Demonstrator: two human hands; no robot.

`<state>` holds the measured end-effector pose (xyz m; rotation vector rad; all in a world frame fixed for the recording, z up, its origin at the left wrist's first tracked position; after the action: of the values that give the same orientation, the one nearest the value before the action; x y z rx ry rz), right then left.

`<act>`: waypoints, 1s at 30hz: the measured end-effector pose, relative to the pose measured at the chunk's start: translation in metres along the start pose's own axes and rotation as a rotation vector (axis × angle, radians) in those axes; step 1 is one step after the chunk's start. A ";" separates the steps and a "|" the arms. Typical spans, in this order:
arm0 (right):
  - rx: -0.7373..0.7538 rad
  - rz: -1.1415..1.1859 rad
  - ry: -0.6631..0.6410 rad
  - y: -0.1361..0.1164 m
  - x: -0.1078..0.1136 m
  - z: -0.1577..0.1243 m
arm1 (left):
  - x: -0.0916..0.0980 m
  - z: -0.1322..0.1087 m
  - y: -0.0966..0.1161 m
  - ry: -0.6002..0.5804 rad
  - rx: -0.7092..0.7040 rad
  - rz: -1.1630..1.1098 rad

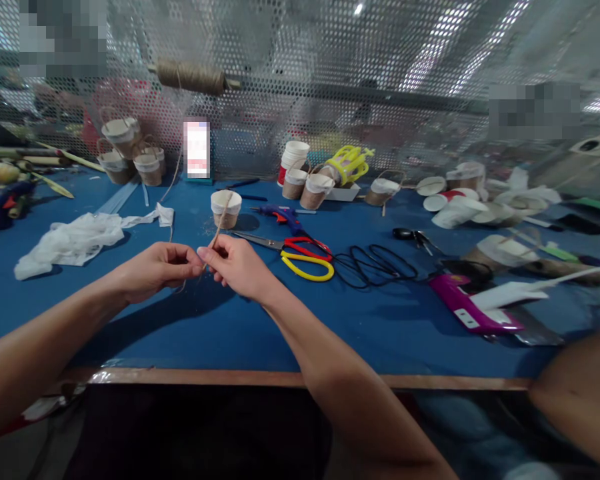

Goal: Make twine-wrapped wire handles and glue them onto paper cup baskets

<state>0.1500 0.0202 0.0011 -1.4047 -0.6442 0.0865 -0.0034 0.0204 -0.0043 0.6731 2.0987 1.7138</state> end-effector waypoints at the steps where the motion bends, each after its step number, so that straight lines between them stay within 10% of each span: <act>1: 0.001 -0.005 0.004 0.001 0.000 0.000 | -0.001 0.000 0.000 0.007 -0.002 -0.005; 14: 0.017 0.017 0.050 0.000 -0.001 -0.001 | -0.004 0.000 0.001 -0.052 0.009 -0.207; 21: -0.023 -0.074 0.091 0.001 -0.002 0.000 | 0.001 -0.002 0.003 0.037 -0.089 0.222; 30: 0.010 -0.173 0.160 0.002 -0.003 0.000 | -0.003 0.000 0.001 0.096 -0.097 0.226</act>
<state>0.1475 0.0195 -0.0020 -1.3255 -0.6281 -0.1585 -0.0003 0.0190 -0.0039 0.8409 2.0515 1.9917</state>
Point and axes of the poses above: each hand's wrist, its own z-axis towards the middle knuckle, its own x-axis out of the back of the hand, y = z × x, the point moved 1 cm from there along z, towards the middle knuckle, and after that the axes turned 6 degrees about -y, right-handed, at the moved point
